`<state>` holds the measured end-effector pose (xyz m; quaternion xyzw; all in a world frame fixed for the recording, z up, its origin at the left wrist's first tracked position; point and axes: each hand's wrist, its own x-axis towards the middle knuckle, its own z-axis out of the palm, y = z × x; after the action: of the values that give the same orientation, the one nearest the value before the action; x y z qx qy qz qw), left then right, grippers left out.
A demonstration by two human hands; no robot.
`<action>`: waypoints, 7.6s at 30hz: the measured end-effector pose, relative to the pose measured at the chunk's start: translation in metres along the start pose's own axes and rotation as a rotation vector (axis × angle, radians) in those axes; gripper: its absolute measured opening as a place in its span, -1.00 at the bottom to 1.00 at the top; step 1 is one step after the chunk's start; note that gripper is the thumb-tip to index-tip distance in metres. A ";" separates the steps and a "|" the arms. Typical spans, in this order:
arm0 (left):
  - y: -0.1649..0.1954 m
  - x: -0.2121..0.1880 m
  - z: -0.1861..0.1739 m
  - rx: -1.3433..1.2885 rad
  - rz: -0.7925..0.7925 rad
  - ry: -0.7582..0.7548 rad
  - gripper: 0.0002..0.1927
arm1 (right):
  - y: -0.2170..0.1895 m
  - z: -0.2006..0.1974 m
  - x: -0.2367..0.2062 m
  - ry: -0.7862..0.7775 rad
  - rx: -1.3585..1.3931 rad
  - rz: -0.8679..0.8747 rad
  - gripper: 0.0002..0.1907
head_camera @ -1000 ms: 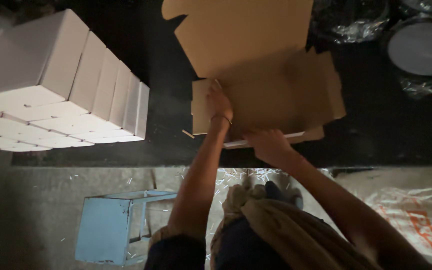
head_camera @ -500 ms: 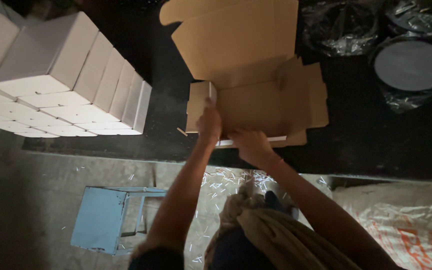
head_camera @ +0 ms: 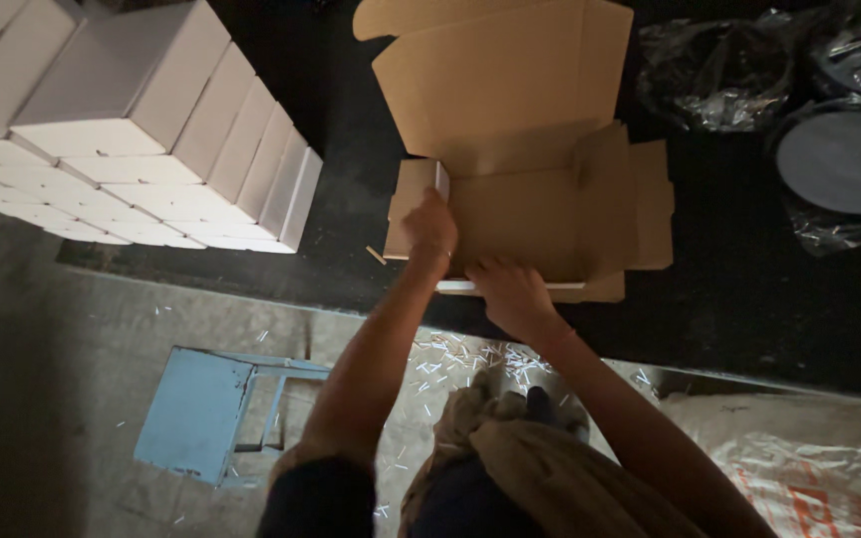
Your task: The person assembles small white cardboard boxes by folding flat pieces into shape, inserting a plastic-wrapped circular item into each, and stacking the finished boxes on a pile. The process is repeated multiple times in a consistent sequence.
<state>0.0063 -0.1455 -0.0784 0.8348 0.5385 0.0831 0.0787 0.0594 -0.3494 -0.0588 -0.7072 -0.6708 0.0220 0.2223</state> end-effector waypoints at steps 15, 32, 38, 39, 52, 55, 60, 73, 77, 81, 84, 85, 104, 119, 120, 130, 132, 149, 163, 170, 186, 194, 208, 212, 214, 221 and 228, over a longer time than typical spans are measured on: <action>-0.008 0.021 0.018 -0.034 0.074 -0.078 -0.62 | -0.008 0.003 0.016 -0.083 -0.053 0.111 -0.60; 0.024 -0.008 0.013 -0.277 0.614 -0.044 0.06 | -0.009 -0.007 0.018 -0.102 -0.119 0.141 -0.49; 0.128 0.020 0.004 -0.331 1.129 -0.383 0.60 | -0.003 -0.001 0.019 -0.030 -0.019 0.080 -0.54; 0.136 0.020 0.004 -0.217 1.153 -0.354 0.62 | -0.003 0.001 0.019 -0.075 -0.035 0.113 -0.60; 0.129 -0.001 0.022 -0.559 1.162 -0.325 0.70 | -0.023 -0.021 -0.001 0.250 -0.187 0.002 -0.70; 0.127 -0.002 0.026 -0.523 1.206 -0.305 0.71 | -0.013 -0.060 -0.046 0.571 -0.055 0.141 -0.75; 0.124 -0.004 0.034 -0.646 1.184 -0.299 0.66 | 0.085 -0.084 -0.070 0.842 0.488 0.995 -0.61; 0.128 -0.003 0.054 -0.969 1.175 -0.321 0.71 | 0.079 -0.093 -0.011 0.207 1.140 0.747 -0.13; 0.128 -0.001 0.075 -0.927 1.175 -0.290 0.32 | 0.081 -0.096 -0.002 0.083 1.024 0.868 -0.23; 0.127 -0.003 0.088 -0.864 1.142 -0.172 -0.26 | 0.094 -0.070 0.004 0.057 0.832 0.943 -0.35; 0.119 0.007 0.081 -0.640 1.010 -0.044 -0.33 | 0.112 -0.044 0.003 0.150 0.834 0.766 -0.38; 0.112 0.014 0.079 -0.486 0.953 -0.009 -0.35 | 0.116 -0.034 0.004 0.168 0.550 0.739 -0.34; 0.171 0.080 0.050 -0.015 1.815 0.006 -0.70 | 0.090 -0.020 0.014 0.120 -0.230 0.969 -0.63; 0.159 0.071 0.072 -0.157 1.785 0.130 -0.74 | 0.104 -0.001 -0.011 0.014 -0.671 0.715 -0.79; 0.160 0.071 0.071 -0.123 1.782 0.122 -0.74 | 0.104 0.001 -0.017 -0.001 -0.630 0.702 -0.80; 0.141 0.023 -0.002 -0.159 1.649 0.335 -0.53 | 0.205 -0.079 -0.067 -0.142 -2.780 -0.494 -0.57; 0.126 -0.003 -0.026 -0.188 1.467 0.234 -0.43 | 0.223 -0.100 -0.077 0.183 -1.800 0.273 -0.49; -0.092 -0.124 -0.132 -0.595 0.432 0.352 -0.70 | 0.342 -0.217 -0.146 0.188 -0.739 0.633 -0.46; -0.074 -0.075 -0.129 -0.881 0.571 0.383 -0.79 | 0.161 -0.035 0.009 0.352 0.590 0.559 -0.76; -0.055 0.015 -0.097 -0.896 0.482 0.374 -0.18 | 0.125 -0.126 0.031 0.603 -0.292 0.218 -0.50; 0.027 0.090 -0.086 -0.701 0.577 0.526 -0.24 | 0.119 -0.172 0.096 0.399 0.134 0.457 -0.43; -0.087 0.031 -0.078 -1.165 0.593 -0.561 -0.36 | 0.105 -0.181 0.008 -0.134 0.645 0.625 -0.53; -0.082 -0.069 -0.048 -0.750 0.613 -0.200 -0.22 | 0.073 -0.076 -0.049 0.199 0.641 0.171 -0.22; -0.084 -0.071 -0.063 -0.785 0.711 -0.085 -0.28 | 0.064 -0.083 -0.050 0.144 0.623 0.390 -0.25; -0.081 -0.061 -0.086 -0.847 0.642 -0.134 -0.31 | 0.061 -0.109 -0.045 0.065 0.649 0.542 -0.34; -0.035 0.028 -0.170 -0.854 0.456 -0.093 -0.22 | 0.092 -0.212 0.042 0.034 0.517 0.780 -0.19; 0.005 0.071 -0.178 -0.460 0.801 0.522 -0.70 | 0.120 -0.222 0.081 0.267 0.069 0.305 -0.56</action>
<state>-0.0005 -0.0750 0.1001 0.8878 0.1471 0.4276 0.0851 0.2533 -0.3348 0.1215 -0.7892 -0.5193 -0.0153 0.3275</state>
